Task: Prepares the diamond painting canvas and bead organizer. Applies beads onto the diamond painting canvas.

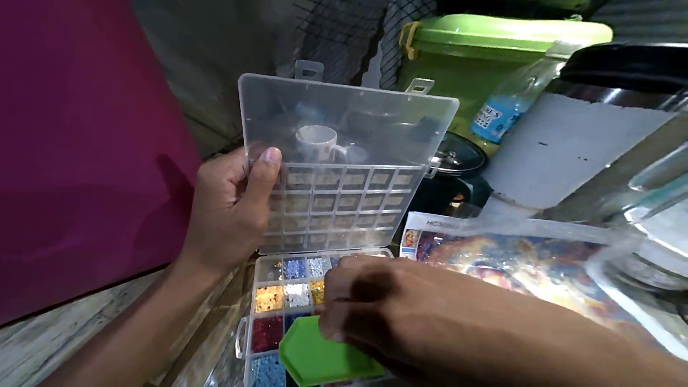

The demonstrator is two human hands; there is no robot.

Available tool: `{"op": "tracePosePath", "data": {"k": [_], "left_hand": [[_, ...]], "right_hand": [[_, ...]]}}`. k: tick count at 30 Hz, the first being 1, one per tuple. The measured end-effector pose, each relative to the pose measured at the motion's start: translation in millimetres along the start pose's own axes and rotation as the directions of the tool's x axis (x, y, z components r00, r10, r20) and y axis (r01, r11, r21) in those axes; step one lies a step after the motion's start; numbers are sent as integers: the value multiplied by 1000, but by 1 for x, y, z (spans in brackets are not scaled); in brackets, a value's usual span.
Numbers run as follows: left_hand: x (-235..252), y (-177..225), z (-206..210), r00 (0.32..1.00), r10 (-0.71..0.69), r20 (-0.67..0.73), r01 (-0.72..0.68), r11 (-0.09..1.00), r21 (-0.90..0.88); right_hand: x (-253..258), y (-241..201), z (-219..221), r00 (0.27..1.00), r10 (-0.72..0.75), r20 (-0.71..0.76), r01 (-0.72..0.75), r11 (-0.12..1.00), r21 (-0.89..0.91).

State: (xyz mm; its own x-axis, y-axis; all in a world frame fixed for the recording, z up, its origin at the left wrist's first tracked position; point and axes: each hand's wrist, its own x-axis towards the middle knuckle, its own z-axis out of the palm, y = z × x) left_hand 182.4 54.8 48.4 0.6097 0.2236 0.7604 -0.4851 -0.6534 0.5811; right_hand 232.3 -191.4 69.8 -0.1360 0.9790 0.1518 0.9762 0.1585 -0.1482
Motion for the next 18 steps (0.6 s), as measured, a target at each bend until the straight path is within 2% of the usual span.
{"op": "tracePosePath", "data": {"k": [7,11,18], "left_hand": [[1,-1,0,1000,19,-3,-19,1000,7],[3,-3,0,999,49,-2,-49,999,-12],[1,0,0,1000,12,-4,-13,999,-35]], "right_hand": [[-2,-6,-6,999,29,-14,-30,993,-113],[-1,-4,-7,999,32,-2,-32,996,-82],[2,-1,-17,999,25,47,-22,997,-68]]}}
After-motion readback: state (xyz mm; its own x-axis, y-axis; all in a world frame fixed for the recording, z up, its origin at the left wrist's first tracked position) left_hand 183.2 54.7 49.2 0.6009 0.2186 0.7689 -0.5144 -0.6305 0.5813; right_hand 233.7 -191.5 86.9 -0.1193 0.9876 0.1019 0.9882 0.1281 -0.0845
